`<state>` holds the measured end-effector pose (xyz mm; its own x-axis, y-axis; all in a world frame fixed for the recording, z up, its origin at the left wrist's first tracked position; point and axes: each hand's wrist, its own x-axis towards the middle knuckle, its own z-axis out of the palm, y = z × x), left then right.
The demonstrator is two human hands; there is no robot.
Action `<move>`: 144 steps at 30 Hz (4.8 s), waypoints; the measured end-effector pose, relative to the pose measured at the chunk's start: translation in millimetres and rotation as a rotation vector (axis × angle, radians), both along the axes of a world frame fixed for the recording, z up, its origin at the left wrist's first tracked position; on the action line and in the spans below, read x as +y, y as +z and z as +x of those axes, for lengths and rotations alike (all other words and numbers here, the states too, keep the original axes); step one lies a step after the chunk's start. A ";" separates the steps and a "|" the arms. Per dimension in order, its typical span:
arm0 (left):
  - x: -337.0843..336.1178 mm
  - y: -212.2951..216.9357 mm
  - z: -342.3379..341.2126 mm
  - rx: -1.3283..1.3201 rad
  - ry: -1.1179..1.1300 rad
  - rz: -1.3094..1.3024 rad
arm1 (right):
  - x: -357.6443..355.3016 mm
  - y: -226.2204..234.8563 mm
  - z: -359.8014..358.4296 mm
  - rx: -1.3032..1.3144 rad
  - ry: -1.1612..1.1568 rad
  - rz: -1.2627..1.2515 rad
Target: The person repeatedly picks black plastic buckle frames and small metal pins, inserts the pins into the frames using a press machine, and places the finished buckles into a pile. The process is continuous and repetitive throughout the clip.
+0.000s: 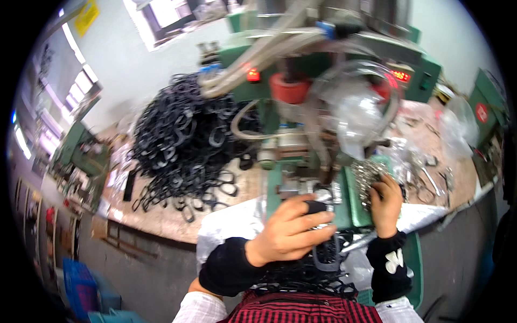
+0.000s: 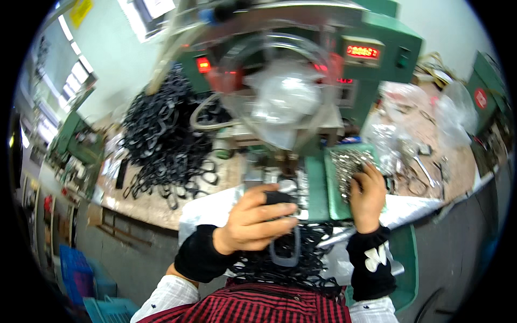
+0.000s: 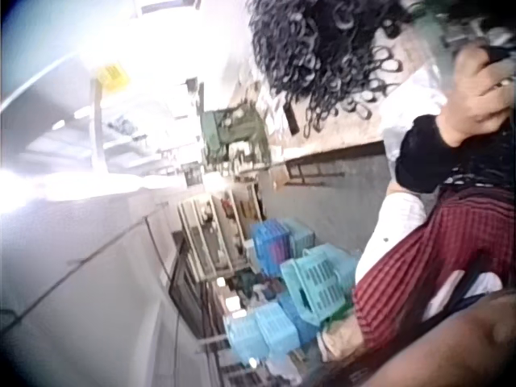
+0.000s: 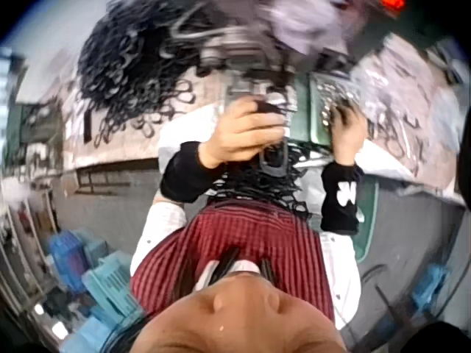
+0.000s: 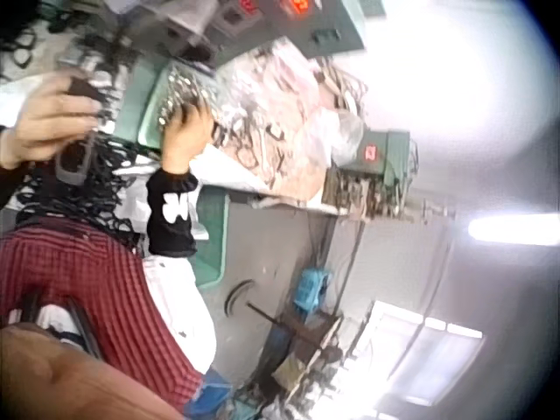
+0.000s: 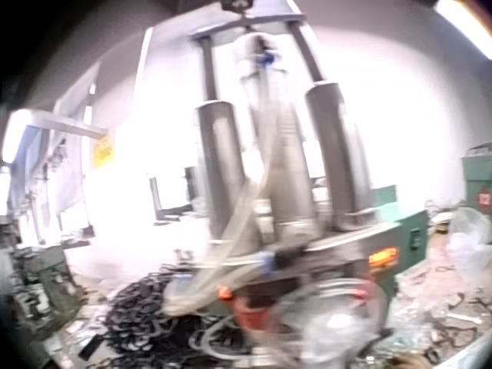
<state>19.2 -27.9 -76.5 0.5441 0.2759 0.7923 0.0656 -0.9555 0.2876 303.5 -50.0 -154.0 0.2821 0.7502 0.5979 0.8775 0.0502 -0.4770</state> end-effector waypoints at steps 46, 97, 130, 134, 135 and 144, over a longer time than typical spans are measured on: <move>38.4 -52.6 -70.2 -0.808 0.394 -0.821 | 6.9 80.1 -109.2 0.994 0.480 0.132; 2.6 27.0 1.0 0.067 0.004 0.096 | -4.8 68.2 -43.9 0.621 0.198 0.103; -137.5 -59.7 -107.2 0.851 0.318 -0.614 | -1.4 11.4 -14.6 -0.130 0.038 0.048; -80.0 1.2 -94.3 1.011 0.034 -0.888 | -6.1 9.7 -10.7 -0.187 0.027 -0.066; -54.4 10.6 -104.8 0.858 0.201 -0.886 | -6.8 7.8 -6.2 -0.182 0.035 -0.096; 80.8 -106.4 -196.1 0.479 1.744 0.003 | -4.9 12.4 -10.6 0.123 0.014 0.158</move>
